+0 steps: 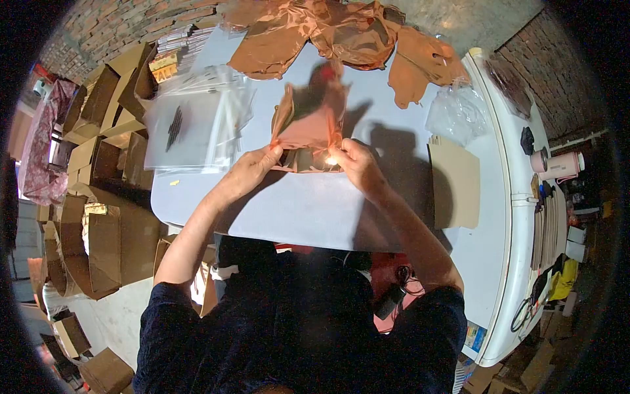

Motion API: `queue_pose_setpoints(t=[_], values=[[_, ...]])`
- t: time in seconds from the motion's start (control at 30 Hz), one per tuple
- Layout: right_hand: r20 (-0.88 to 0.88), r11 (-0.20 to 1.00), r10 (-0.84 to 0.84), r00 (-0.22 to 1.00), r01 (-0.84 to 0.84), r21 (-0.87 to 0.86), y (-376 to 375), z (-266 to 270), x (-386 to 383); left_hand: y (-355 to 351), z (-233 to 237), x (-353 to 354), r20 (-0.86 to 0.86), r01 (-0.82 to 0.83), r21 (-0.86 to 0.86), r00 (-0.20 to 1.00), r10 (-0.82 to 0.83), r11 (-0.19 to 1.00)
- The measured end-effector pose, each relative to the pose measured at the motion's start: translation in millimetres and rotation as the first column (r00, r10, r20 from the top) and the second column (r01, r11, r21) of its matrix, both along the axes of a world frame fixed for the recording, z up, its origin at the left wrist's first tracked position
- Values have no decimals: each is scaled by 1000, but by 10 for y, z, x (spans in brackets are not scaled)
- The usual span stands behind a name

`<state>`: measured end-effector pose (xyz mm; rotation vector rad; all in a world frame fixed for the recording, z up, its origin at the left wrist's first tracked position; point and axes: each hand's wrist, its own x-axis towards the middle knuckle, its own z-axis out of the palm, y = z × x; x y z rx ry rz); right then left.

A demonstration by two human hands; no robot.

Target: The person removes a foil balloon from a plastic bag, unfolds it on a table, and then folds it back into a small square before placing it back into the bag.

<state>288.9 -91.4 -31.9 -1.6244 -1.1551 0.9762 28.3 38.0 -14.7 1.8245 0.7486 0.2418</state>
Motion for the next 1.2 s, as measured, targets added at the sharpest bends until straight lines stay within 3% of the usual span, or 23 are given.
queue_pose_setpoints(t=[0.07, 0.17, 0.27, 0.37, 0.47, 0.5, 0.57, 0.67, 0.77, 0.83, 0.9, 1.07, 1.17, 1.2], values=[[0, 997, -30, 1000, 30, -71, 9, 35, -21, 101, -181, 53, 89, -27, -50, 996, 32, 998], [59, 999, 4, 998, -1, -53, -12, 11, 29, 106, -5, 98, 175, -53, -176, 981, 84, 983], [31, 994, 4, 1000, -1, -111, 20, -70, 97, 116, -243, 83, 293, -118, -154, 943, 159, 981], [-12, 998, -32, 999, 31, -58, 35, 109, -17, 10, -106, -8, 305, -185, -124, 928, 214, 975], [-5, 998, -40, 999, 40, -49, 66, 37, 20, -101, -35, -117, 301, -224, 43, 932, 202, 974], [9, 996, -26, 1000, 27, -89, 67, 54, 33, -136, -18, -147, 239, -243, 203, 952, 193, 949], [35, 985, 6, 999, 0, -170, 65, 97, 61, -187, -1, -191, 111, -233, 505, 972, 205, 831], [57, 986, -23, 998, 32, -162, 95, 56, 50, -221, -144, -165, 174, -265, 675, 964, 201, 689], [55, 997, -80, 995, 80, 2, 139, 5, -6, -276, -179, -113, 172, -317, 651, 947, 273, 690], [298, 981, -37, 954, -21, 191, 168, -161, 76, -278, -238, -95, 172, -333, 638, 941, 293, 695], [428, 961, -26, 903, -95, 260, 207, -258, 153, -277, -258, -81, 174, -348, 632, 935, 310, 693], [422, 992, -78, 903, 27, 126, 253, -268, 132, -278, -281, -52, 193, -366, 647, 928, 320, 669], [423, 989, -136, 896, 100, 106, 229, -44, -42, -286, -288, -44, 179, -359, 649, 929, 324, 670], [501, 980, -127, 856, 29, 198, 222, -79, -20, -288, -286, -42, 177, -360, 648, 928, 327, 671]])
